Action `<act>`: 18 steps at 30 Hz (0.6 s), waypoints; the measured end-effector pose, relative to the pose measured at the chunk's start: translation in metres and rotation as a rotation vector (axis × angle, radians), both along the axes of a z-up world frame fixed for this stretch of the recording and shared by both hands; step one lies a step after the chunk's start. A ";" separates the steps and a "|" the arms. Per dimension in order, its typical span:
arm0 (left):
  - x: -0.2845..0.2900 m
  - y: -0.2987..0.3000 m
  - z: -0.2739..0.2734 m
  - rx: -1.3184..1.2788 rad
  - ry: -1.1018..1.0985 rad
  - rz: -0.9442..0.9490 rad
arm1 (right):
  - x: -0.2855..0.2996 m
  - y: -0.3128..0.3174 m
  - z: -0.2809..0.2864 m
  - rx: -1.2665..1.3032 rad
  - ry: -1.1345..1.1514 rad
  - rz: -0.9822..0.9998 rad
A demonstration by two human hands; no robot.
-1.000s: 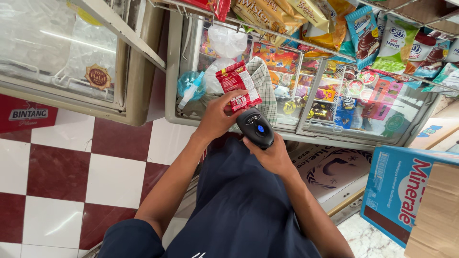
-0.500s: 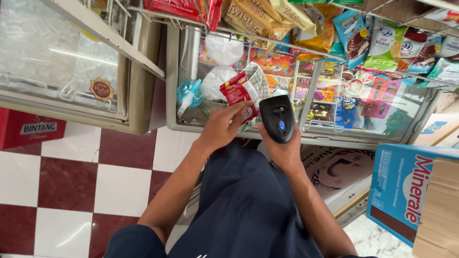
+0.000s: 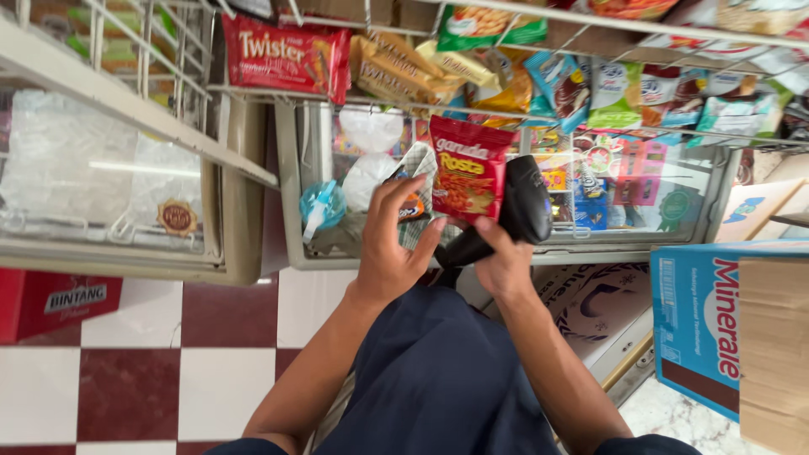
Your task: The person uses a handheld barcode scanner to scan various snack bags and boxes from a cardboard box and store shelves. The person picks up snack items, scans their barcodes, and either places them back in the box or returns them to the shelf.
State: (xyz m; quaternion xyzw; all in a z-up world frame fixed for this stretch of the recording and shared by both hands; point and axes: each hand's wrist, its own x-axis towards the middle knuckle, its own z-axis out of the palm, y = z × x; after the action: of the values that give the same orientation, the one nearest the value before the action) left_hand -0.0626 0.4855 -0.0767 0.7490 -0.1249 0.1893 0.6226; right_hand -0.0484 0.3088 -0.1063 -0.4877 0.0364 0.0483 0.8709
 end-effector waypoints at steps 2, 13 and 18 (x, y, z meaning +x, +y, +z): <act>0.013 0.000 0.011 -0.015 -0.037 0.034 | 0.004 -0.007 0.011 0.192 0.022 0.015; 0.077 -0.024 0.080 0.044 -0.237 -0.177 | 0.042 -0.037 0.061 -0.205 -0.349 -0.399; 0.107 -0.048 0.106 0.108 -0.334 -0.108 | 0.055 -0.050 0.088 -0.480 -0.474 -0.517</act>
State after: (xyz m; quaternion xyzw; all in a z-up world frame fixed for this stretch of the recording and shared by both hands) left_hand 0.0446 0.4378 0.0293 0.7318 -0.2767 0.2703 0.5611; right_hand 0.0067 0.2589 -0.0187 -0.6492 -0.0334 -0.2949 0.7003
